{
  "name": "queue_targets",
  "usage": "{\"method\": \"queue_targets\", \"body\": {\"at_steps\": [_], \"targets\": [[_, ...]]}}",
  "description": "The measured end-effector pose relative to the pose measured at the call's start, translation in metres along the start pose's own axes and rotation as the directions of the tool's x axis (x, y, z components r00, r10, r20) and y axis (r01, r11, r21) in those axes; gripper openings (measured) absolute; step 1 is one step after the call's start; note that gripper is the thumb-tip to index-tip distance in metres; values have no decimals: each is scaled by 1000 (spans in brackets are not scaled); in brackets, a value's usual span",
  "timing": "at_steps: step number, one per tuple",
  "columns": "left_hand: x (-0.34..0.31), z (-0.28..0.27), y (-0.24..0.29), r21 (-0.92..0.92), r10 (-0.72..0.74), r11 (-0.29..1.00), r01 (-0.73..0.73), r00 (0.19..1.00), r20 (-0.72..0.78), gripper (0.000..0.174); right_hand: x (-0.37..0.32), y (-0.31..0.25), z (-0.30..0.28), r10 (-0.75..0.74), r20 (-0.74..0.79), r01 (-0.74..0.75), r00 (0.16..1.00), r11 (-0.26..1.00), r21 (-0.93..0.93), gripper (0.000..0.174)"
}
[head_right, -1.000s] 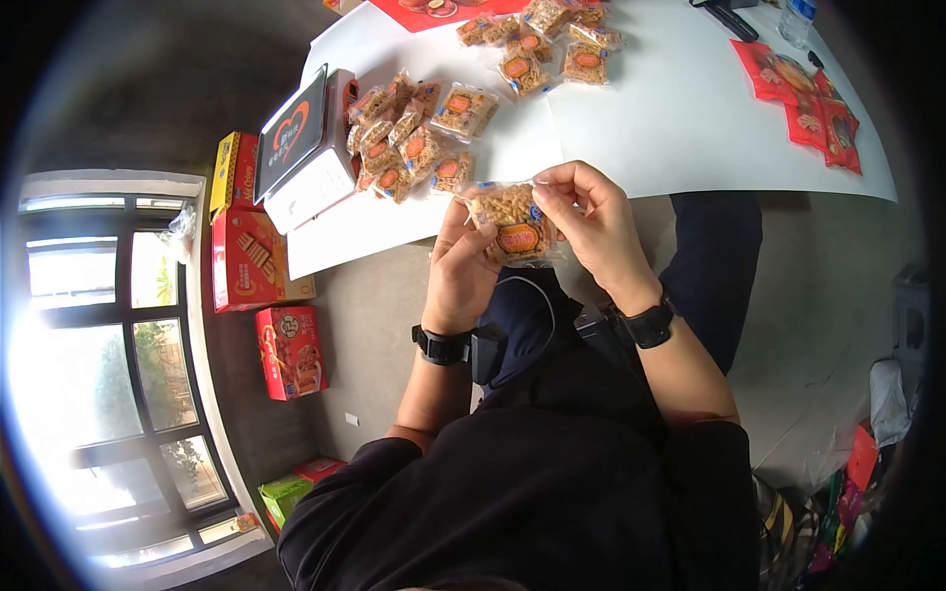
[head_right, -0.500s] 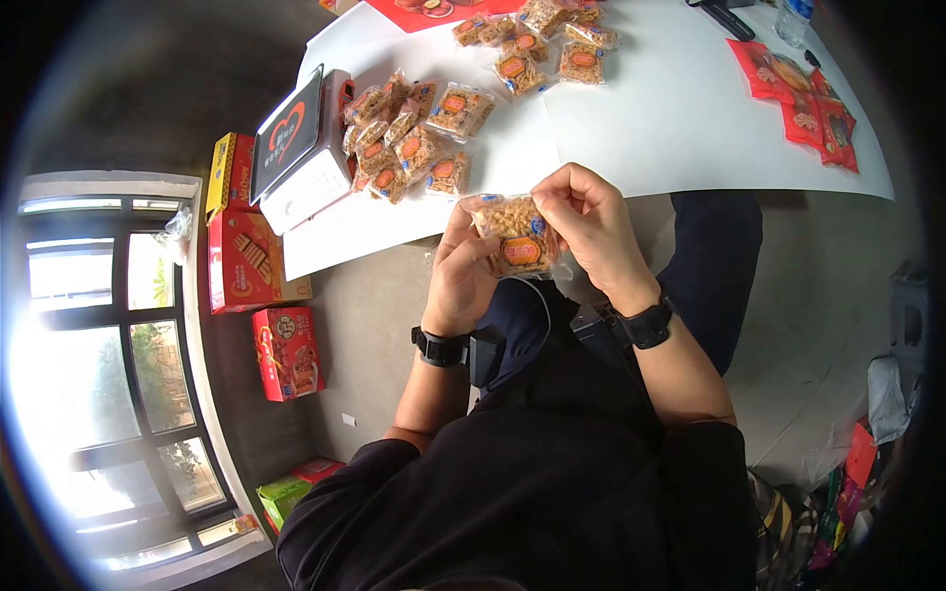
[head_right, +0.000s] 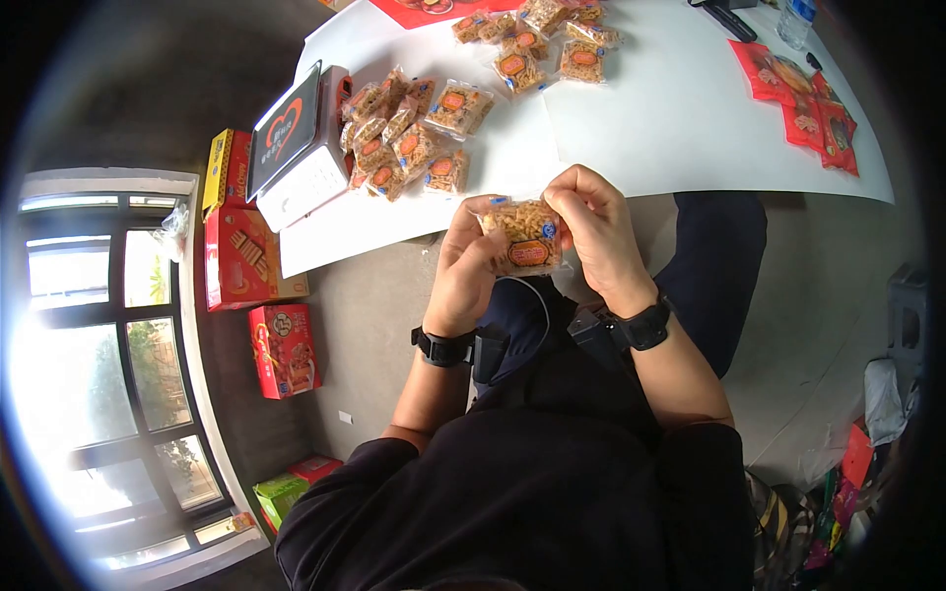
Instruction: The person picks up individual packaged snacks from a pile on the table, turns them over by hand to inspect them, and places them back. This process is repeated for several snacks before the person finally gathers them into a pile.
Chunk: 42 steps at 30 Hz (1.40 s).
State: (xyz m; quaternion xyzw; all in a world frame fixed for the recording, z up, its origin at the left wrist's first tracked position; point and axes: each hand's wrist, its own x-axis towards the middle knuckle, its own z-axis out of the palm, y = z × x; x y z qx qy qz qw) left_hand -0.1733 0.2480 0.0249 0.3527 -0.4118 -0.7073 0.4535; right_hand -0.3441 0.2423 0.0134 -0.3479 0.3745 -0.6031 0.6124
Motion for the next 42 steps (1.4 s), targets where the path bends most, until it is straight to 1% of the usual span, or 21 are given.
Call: {"method": "queue_targets", "body": {"at_steps": [1,3,4,6,9,16,18,19,21,22,24,25,26,28,30,31,32,35,36,38,42], "targets": [[0,2,1,-1,0,1000,0,1000,0,28,0,0,0,0,3,0,1000,1000,-9,13],[1,6,3,-66,-18,998,12,995,-95,21,0,0,1,1,6,0,1000,1000,-18,13],[2,6,3,-67,-18,998,11,995,-95,21,-1,0,2,16,2,-16,1000,1000,-13,13],[3,4,2,-23,-21,1000,18,988,-155,21,-1,1,3,32,-2,-33,999,999,-10,13],[3,-2,0,57,4,998,6,985,-170,24,-1,1,3,32,16,-32,999,999,-3,13],[8,-16,-6,140,9,990,21,978,-209,24,-1,5,1,46,35,-45,998,999,-22,13],[11,-15,-7,28,-49,998,60,950,-310,25,0,6,2,51,46,-49,998,998,-44,14],[11,-13,-5,19,-47,998,56,947,-317,25,0,6,3,33,9,-32,999,997,-68,18],[12,-9,1,-142,-35,990,-8,954,-299,31,1,5,3,17,-17,-18,1000,994,-104,23],[13,-10,1,-154,-31,988,-18,951,-306,31,1,5,1,41,-18,-42,999,993,-106,28],[16,-13,0,-317,-59,948,-37,956,-287,33,1,6,0,68,-9,-69,998,989,-127,32],[19,-20,-5,-353,-64,935,-28,967,-248,35,1,8,0,74,-8,-75,997,989,-128,35],[20,-22,-8,-369,-57,928,-43,965,-255,35,1,9,0,81,-7,-81,997,988,-130,37],[21,-22,-8,-421,-111,907,-32,944,-311,34,1,11,3,99,1,-98,995,983,-156,39],[22,-19,-8,-475,-98,877,-70,943,-319,34,2,18,2,121,0,-119,993,979,-165,38],[23,-19,-8,-488,-107,871,-58,947,-304,34,2,18,3,152,18,-149,988,981,-122,36],[23,-19,-8,-501,-116,864,-46,950,-289,35,2,19,4,165,30,-159,986,976,-146,36],[24,-20,-15,-548,-136,836,-37,953,-271,36,6,22,8,125,14,-123,992,989,-86,34],[25,-22,-17,-569,-155,822,-16,956,-250,36,8,24,6,139,27,-135,990,985,-109,34],[27,-24,-21,-600,-166,799,-23,952,-258,35,11,27,2,81,35,-76,996,989,-127,33],[32,-29,-21,-623,-169,782,-26,953,-251,33,14,31,3,94,30,-89,995,987,-136,33]]}}
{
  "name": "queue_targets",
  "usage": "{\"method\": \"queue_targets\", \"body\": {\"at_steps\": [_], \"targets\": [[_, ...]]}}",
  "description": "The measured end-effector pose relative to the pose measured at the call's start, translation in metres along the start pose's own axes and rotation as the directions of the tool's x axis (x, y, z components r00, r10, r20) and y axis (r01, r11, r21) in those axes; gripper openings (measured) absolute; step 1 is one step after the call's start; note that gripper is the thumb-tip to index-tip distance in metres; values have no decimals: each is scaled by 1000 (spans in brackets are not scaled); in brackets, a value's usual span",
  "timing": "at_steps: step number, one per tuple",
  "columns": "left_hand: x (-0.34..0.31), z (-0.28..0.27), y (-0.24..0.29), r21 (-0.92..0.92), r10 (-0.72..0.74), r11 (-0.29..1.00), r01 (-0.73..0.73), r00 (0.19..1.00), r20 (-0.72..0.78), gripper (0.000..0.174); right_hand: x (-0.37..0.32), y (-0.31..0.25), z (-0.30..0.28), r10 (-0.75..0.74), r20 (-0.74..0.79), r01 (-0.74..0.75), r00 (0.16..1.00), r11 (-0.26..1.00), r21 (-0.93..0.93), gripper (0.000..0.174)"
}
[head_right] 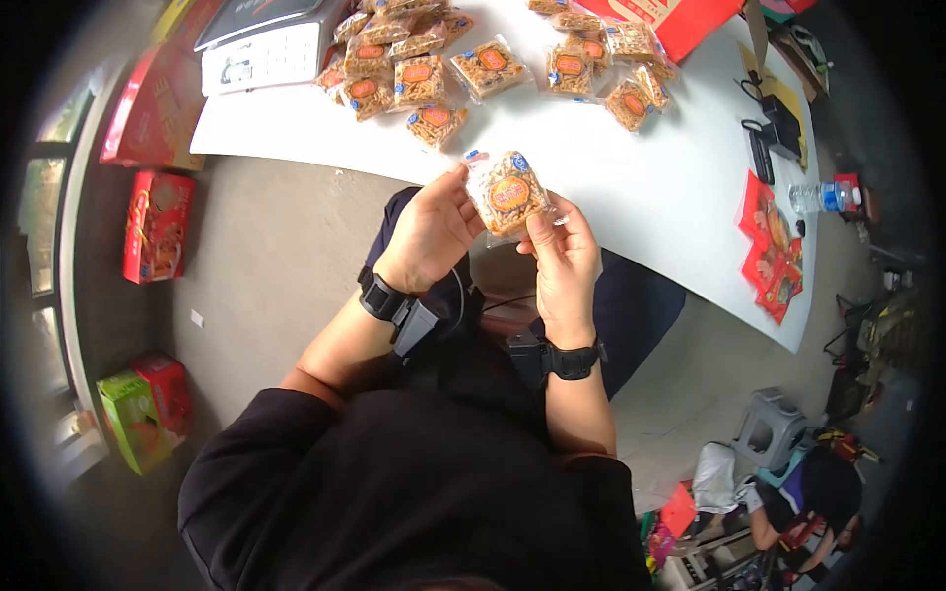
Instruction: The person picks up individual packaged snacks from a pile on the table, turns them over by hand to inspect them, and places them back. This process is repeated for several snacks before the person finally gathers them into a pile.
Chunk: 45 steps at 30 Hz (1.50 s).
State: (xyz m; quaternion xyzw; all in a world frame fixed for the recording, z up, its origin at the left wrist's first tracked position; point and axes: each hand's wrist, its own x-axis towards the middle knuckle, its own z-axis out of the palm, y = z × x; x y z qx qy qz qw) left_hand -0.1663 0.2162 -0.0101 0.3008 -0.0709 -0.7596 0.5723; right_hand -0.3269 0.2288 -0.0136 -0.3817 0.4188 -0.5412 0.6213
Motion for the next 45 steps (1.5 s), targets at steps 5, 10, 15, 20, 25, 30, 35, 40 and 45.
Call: {"method": "queue_targets", "body": {"at_steps": [5,10,15,20,25,30,35,40,45], "targets": [[4,-2,3,-66,16,998,-18,999,-37,32,7,-1,3,19,24,-20,1000,999,27,33],[8,-9,-1,-98,23,995,-21,999,23,29,11,-4,15,6,8,-5,1000,999,-46,36],[12,-13,-3,-148,8,989,-1,999,50,34,13,4,21,-255,36,247,966,879,-407,37],[11,-18,-1,-322,-76,938,129,982,172,53,8,-5,23,-492,490,637,720,186,-748,46],[17,-29,-7,-395,-32,903,168,944,328,54,7,2,25,-506,477,635,718,196,-748,52],[13,-21,-3,-220,-66,969,109,978,196,44,7,4,22,-403,266,476,876,628,-616,46],[13,-19,-3,-36,-24,999,31,983,182,36,12,-5,16,-177,30,176,984,922,-345,30],[9,-19,-3,-24,-49,998,55,979,199,41,15,-10,17,-99,-14,93,995,968,-234,28],[9,-16,-3,92,51,992,-81,957,286,56,19,-10,16,-46,18,49,999,979,-200,33]]}}
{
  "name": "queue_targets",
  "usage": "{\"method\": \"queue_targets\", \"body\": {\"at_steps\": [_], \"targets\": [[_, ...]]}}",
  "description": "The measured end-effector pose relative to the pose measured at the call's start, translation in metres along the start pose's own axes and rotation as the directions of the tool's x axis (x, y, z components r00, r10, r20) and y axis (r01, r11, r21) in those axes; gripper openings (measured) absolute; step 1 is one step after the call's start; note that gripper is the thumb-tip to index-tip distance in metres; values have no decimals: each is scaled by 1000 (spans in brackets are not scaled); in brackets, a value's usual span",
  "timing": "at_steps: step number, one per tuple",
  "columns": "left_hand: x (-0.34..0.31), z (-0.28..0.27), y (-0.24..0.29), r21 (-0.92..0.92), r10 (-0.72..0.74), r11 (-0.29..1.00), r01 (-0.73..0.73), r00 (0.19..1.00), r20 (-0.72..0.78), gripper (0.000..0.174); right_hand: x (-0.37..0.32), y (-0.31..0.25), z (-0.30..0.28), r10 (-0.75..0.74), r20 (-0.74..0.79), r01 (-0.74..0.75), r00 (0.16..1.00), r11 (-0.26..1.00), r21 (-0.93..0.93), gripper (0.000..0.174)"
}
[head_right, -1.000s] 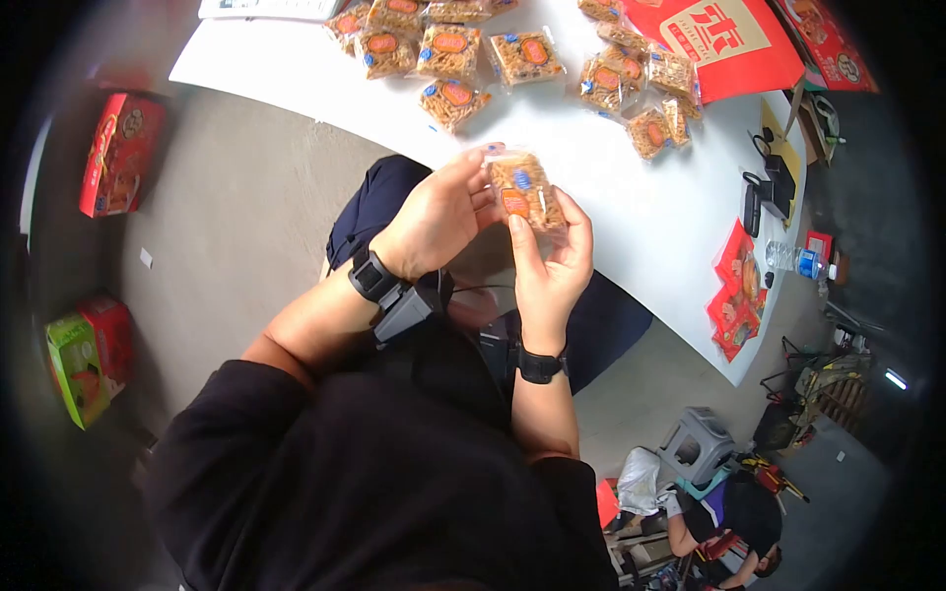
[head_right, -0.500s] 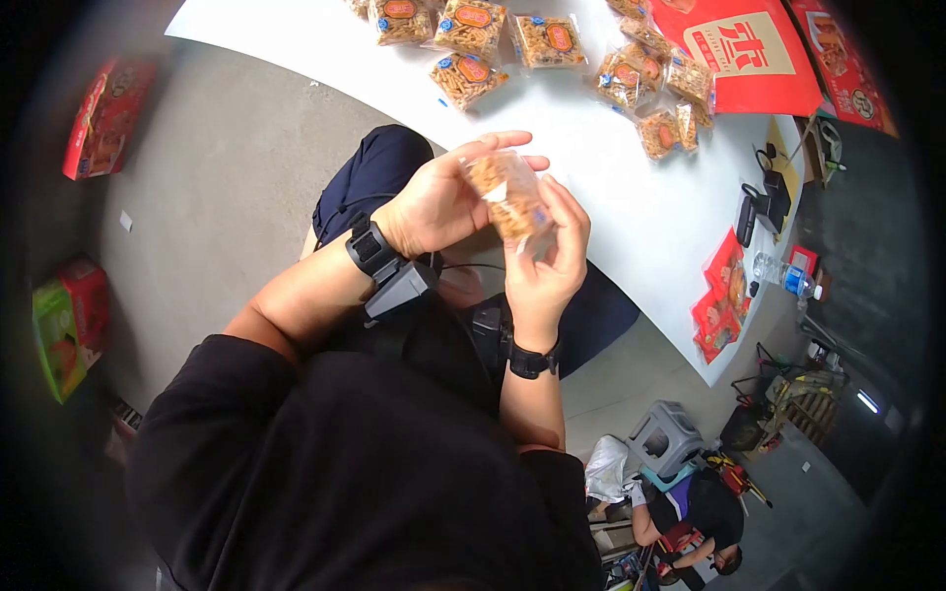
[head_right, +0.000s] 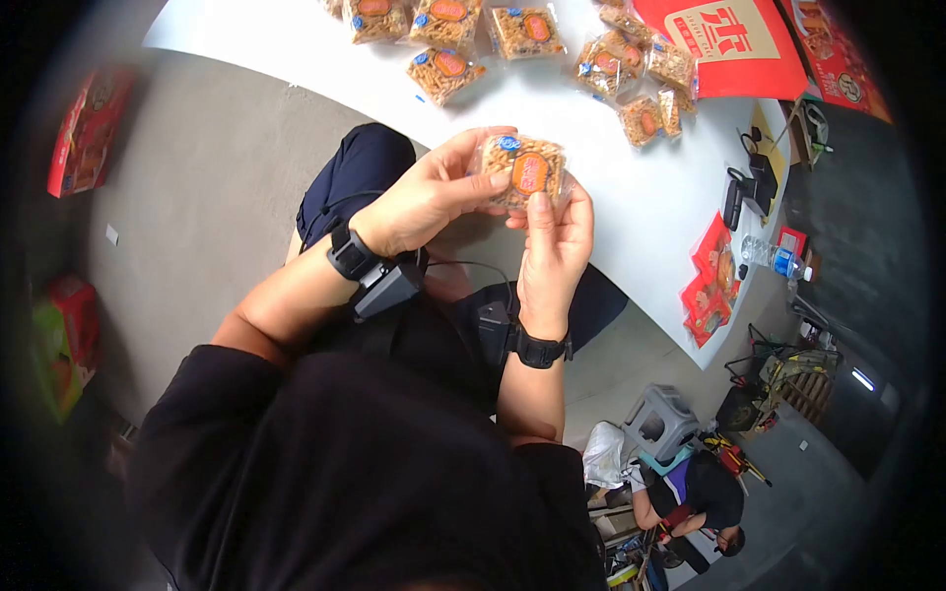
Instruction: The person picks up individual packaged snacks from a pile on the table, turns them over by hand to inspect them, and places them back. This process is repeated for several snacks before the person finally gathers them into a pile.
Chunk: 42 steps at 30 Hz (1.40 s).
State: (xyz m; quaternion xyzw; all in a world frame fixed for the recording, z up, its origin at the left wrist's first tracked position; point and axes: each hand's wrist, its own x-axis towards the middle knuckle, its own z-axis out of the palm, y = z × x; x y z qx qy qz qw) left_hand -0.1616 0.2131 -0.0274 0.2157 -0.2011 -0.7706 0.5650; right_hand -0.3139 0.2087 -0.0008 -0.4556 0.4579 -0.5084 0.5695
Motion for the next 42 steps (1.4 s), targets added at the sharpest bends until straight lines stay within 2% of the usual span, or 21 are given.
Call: {"method": "queue_targets", "body": {"at_steps": [6,7,9,11,12,13,15,17,20,21,23,24,27,28,30,32,33,34,37,39,42], "targets": [[12,-2,10,366,184,923,-122,973,-139,69,14,4,0,55,42,-54,998,998,-20,50],[15,-2,14,474,258,866,-157,953,-157,72,20,6,-1,45,44,-44,998,999,-18,50],[26,-2,24,476,278,860,-185,951,-134,74,37,11,-8,-48,8,48,999,992,-113,55],[39,-6,33,615,423,733,-292,903,-76,71,63,13,-25,-76,-26,69,997,976,-209,58],[52,-13,36,695,523,614,-374,852,-4,61,79,15,-32,-124,-52,105,991,956,-275,58],[61,-14,42,697,528,609,-378,849,-1,61,96,17,-39,-173,-74,138,982,930,-341,57],[77,-11,58,897,657,239,-373,742,134,50,129,24,-50,-226,-87,169,970,889,-427,58],[93,-6,68,913,698,177,-367,701,147,42,161,37,-61,-280,-96,194,955,838,-511,60],[127,-15,71,926,652,214,-310,752,101,40,202,56,-72,-460,13,237,888,433,-870,76],[134,-16,70,928,654,208,-309,749,103,40,208,56,-67,-462,15,242,887,437,-866,76],[145,-17,69,952,684,162,-259,725,80,43,216,57,-59,-452,22,157,892,264,-952,78],[148,-17,70,916,596,351,-192,801,-61,49,210,49,-45,-400,-43,49,916,217,-975,80],[141,-10,62,954,692,243,-175,721,-44,53,207,47,-36,-402,-77,23,912,238,-971,84],[138,-10,59,955,687,244,-170,725,-46,53,204,40,-33,-354,-125,-4,927,324,-946,82],[131,-9,51,994,752,-2,-114,654,77,55,204,42,-37,-331,-114,-9,937,304,-953,74],[121,-5,48,988,760,-5,-153,641,104,54,205,44,-44,-317,-99,-6,943,281,-960,66],[116,-2,47,981,772,-12,-195,621,133,52,202,45,-44,-227,-127,51,966,644,-763,54],[111,0,46,980,773,-13,-197,619,135,52,200,45,-45,-133,-112,72,985,898,-434,43],[90,8,43,958,737,93,-270,666,116,52,174,25,-37,-201,-162,150,966,948,-280,32],[73,16,42,862,626,391,-321,780,7,55,150,13,-38,-230,-143,176,963,932,-316,32],[53,23,37,845,533,461,-269,846,-22,59,92,-19,-20,-187,-16,178,982,955,-236,36]]}}
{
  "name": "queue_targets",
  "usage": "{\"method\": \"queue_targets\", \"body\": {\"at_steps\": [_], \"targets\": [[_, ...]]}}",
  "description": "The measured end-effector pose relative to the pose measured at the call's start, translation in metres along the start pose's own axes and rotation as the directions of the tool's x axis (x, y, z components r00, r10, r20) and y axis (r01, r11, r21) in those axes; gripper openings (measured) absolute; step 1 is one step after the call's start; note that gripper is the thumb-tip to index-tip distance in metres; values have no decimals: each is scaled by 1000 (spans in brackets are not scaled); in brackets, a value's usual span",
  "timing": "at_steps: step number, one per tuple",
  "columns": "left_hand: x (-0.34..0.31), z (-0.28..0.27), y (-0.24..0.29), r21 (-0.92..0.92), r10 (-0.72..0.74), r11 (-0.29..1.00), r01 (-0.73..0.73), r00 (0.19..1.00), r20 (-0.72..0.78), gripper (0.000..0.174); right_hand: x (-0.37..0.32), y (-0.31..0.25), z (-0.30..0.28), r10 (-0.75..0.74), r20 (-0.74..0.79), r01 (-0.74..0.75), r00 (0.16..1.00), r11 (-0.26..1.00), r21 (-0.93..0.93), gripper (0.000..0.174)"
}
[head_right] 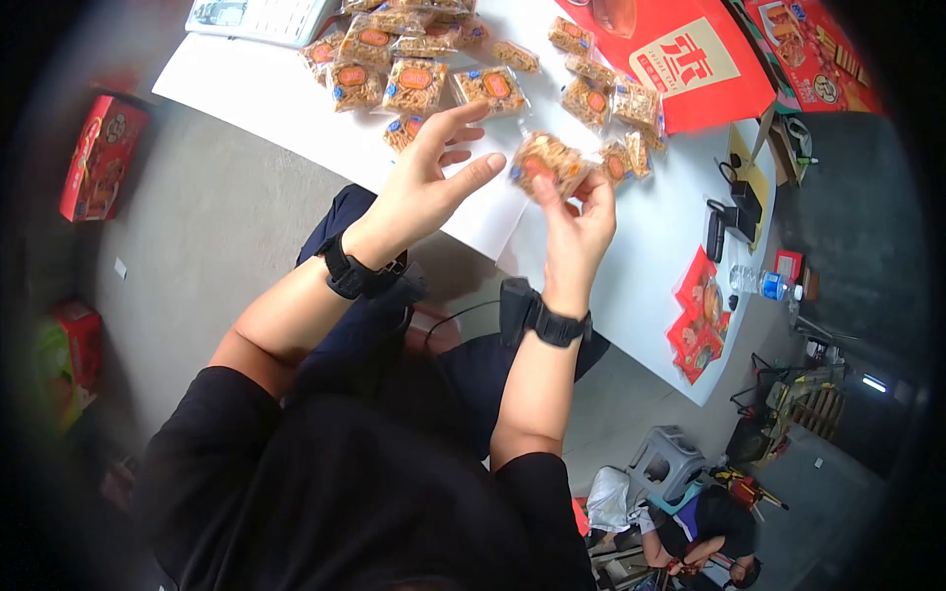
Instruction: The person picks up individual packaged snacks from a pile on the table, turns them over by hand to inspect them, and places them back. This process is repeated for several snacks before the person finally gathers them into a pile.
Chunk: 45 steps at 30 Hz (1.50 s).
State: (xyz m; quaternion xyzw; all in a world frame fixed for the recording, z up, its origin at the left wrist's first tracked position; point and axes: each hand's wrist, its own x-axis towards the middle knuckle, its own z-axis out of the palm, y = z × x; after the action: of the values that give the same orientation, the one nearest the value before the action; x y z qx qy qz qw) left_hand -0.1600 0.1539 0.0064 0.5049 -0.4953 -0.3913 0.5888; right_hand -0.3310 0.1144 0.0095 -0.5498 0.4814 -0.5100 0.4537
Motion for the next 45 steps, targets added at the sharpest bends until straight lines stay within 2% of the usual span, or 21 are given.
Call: {"method": "queue_targets", "body": {"at_steps": [1,3,5,6,10,15,17,18,19,21,24,27,29,31,36,37,38,39,41,42,45], "targets": [[-6,0,1,-27,-39,999,40,998,39,59,-16,-6,0,6,-4,-6,1000,1000,-3,36],[-17,0,5,-43,-17,999,19,998,54,53,-45,-14,0,7,65,-10,998,999,52,37],[-28,-6,14,-292,-206,902,318,912,355,41,-68,-20,-1,21,73,-27,997,996,85,37],[-35,-5,15,-355,-219,865,353,905,366,29,-78,-24,-1,48,89,-58,995,992,115,37],[-55,-8,19,-328,-227,878,350,905,358,20,-102,-28,-7,80,115,-94,990,987,128,39],[-71,-12,25,-363,-219,866,344,913,344,16,-118,-34,-10,79,167,-95,983,991,96,46],[-76,-17,35,-346,-316,825,447,872,374,16,-120,-39,-14,59,190,-92,980,981,170,46],[-79,-15,37,-344,-313,826,446,872,377,16,-121,-45,-13,45,157,-67,987,987,143,33],[-82,-14,39,-349,-305,834,428,883,355,16,-121,-47,-14,41,153,-64,987,987,145,33],[-85,-11,37,-351,-296,842,409,895,334,16,-121,-48,-15,48,120,-58,992,995,79,18],[-89,-9,36,-364,-212,876,316,931,297,16,-124,-48,-18,38,116,-43,992,998,41,7],[-91,-11,42,-342,-252,863,373,903,347,16,-126,-50,-18,11,109,-15,994,999,29,7],[-92,-7,39,-447,-329,755,479,867,374,18,-128,-48,-18,-2,88,-1,996,999,33,8],[-93,-6,30,-431,-350,743,512,846,402,21,-130,-48,-18,-17,66,15,998,999,36,9],[-91,-6,34,-370,-369,735,568,794,484,34,-131,-43,-24,49,-80,-35,996,984,174,12],[-94,-4,29,-455,-348,675,581,794,498,36,-129,-41,-26,46,-80,-32,996,984,175,12],[-95,-3,26,-534,-322,609,586,798,509,39,-126,-40,-28,45,-113,-14,993,966,256,12],[-97,-3,25,-535,-319,611,583,800,508,39,-124,-38,-30,51,-146,1,988,942,334,11],[-101,-2,23,-617,-274,529,582,806,526,39,-124,-33,-33,70,-151,-15,986,942,334,10],[-103,-1,21,-659,-262,480,579,812,522,33,-124,-32,-33,78,-157,-15,984,931,364,10],[-105,4,19,-642,-244,560,524,845,476,27,-125,-30,-31,86,-161,-16,983,919,394,11]]}}
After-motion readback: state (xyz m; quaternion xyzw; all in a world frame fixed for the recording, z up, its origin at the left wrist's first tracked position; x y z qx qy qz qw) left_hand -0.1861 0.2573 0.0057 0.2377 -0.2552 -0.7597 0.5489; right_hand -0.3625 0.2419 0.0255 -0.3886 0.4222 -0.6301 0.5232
